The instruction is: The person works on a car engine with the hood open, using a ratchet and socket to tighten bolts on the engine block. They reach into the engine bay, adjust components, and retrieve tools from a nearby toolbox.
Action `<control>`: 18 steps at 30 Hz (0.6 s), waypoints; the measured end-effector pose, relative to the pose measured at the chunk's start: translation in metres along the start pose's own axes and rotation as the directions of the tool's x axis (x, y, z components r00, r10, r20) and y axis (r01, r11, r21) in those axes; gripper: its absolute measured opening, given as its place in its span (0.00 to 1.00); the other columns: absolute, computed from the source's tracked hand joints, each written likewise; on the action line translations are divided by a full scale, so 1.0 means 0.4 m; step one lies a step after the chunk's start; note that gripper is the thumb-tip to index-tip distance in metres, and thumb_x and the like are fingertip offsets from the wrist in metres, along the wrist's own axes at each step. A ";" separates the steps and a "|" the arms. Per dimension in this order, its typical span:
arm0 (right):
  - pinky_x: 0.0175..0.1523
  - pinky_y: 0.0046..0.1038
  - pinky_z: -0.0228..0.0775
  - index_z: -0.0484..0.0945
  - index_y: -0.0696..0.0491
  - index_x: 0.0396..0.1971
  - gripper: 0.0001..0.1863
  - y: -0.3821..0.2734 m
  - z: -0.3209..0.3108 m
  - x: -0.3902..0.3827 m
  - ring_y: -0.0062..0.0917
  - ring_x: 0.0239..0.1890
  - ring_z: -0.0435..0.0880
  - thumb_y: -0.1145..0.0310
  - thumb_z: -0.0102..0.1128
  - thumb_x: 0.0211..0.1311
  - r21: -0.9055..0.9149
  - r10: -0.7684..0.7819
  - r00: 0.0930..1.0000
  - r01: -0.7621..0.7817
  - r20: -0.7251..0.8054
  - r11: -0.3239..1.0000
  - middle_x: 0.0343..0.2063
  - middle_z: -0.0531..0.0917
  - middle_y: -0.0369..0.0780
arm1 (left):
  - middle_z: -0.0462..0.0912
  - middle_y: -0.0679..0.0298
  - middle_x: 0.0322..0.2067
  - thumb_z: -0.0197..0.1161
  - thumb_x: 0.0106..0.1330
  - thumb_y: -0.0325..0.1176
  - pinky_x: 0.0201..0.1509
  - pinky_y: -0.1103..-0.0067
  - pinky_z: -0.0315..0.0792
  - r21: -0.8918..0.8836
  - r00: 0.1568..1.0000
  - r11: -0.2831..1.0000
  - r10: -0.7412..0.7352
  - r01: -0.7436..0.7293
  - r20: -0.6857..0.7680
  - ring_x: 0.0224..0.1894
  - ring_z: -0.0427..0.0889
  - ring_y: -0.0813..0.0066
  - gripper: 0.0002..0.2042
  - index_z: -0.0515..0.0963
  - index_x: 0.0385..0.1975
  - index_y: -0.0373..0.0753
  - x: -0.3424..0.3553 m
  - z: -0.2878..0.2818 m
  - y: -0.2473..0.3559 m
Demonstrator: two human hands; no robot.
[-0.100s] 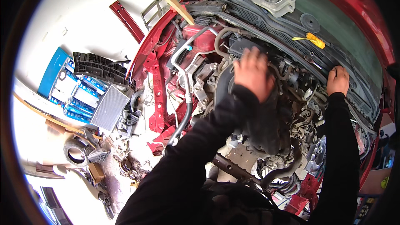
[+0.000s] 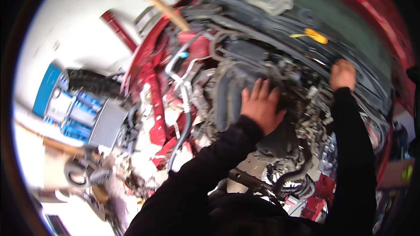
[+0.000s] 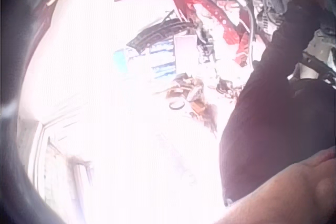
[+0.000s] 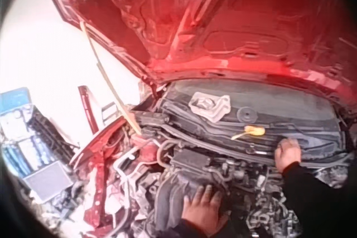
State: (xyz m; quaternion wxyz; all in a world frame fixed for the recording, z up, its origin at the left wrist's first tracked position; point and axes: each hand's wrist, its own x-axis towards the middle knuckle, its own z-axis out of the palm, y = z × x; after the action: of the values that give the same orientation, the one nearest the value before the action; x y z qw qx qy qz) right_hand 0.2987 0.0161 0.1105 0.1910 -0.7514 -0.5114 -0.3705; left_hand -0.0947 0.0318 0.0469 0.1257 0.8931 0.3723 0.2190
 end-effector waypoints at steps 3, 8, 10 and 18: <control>0.58 0.53 0.82 0.88 0.50 0.43 0.14 -0.058 -0.063 0.025 0.42 0.57 0.87 0.56 0.62 0.72 -0.342 0.149 0.959 -0.060 0.240 0.938 0.47 0.89 0.41 | 0.64 0.48 0.84 0.69 0.70 0.65 0.80 0.37 0.58 0.168 0.997 0.983 0.065 -0.071 0.043 0.86 0.61 0.48 0.45 0.70 0.81 0.42 -0.025 0.006 -0.002; 0.52 0.51 0.77 0.87 0.51 0.47 0.18 -0.249 -0.255 -0.088 0.43 0.56 0.84 0.56 0.69 0.63 -0.066 0.202 0.975 -0.196 0.092 0.978 0.48 0.85 0.45 | 0.64 0.43 0.84 0.65 0.72 0.68 0.84 0.44 0.55 0.319 0.973 0.935 0.087 -0.154 0.216 0.86 0.62 0.47 0.48 0.68 0.82 0.37 0.023 -0.030 0.012; 0.54 0.52 0.73 0.86 0.52 0.45 0.17 -0.328 -0.361 -0.268 0.47 0.53 0.81 0.60 0.68 0.60 0.121 0.147 0.989 -0.149 0.021 0.981 0.46 0.83 0.48 | 0.65 0.41 0.83 0.67 0.71 0.70 0.84 0.43 0.56 0.375 0.970 0.919 0.029 -0.121 0.243 0.85 0.63 0.45 0.51 0.66 0.82 0.35 0.021 -0.036 0.050; 0.55 0.48 0.76 0.84 0.51 0.50 0.17 -0.351 -0.838 -1.100 0.45 0.51 0.82 0.67 0.71 0.61 0.537 0.222 0.934 -0.345 0.280 0.770 0.48 0.81 0.44 | 0.80 0.36 0.69 0.69 0.67 0.72 0.74 0.44 0.72 0.492 0.976 0.850 0.108 -0.190 0.189 0.74 0.78 0.41 0.49 0.72 0.70 0.30 0.076 0.033 0.040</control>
State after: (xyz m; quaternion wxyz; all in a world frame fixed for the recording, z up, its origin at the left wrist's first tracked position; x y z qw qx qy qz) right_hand -0.0393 -0.4263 -0.0144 0.4114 -0.7597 -0.4961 -0.0866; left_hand -0.0593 0.0419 0.0506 -0.1027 0.9350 0.3353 0.0529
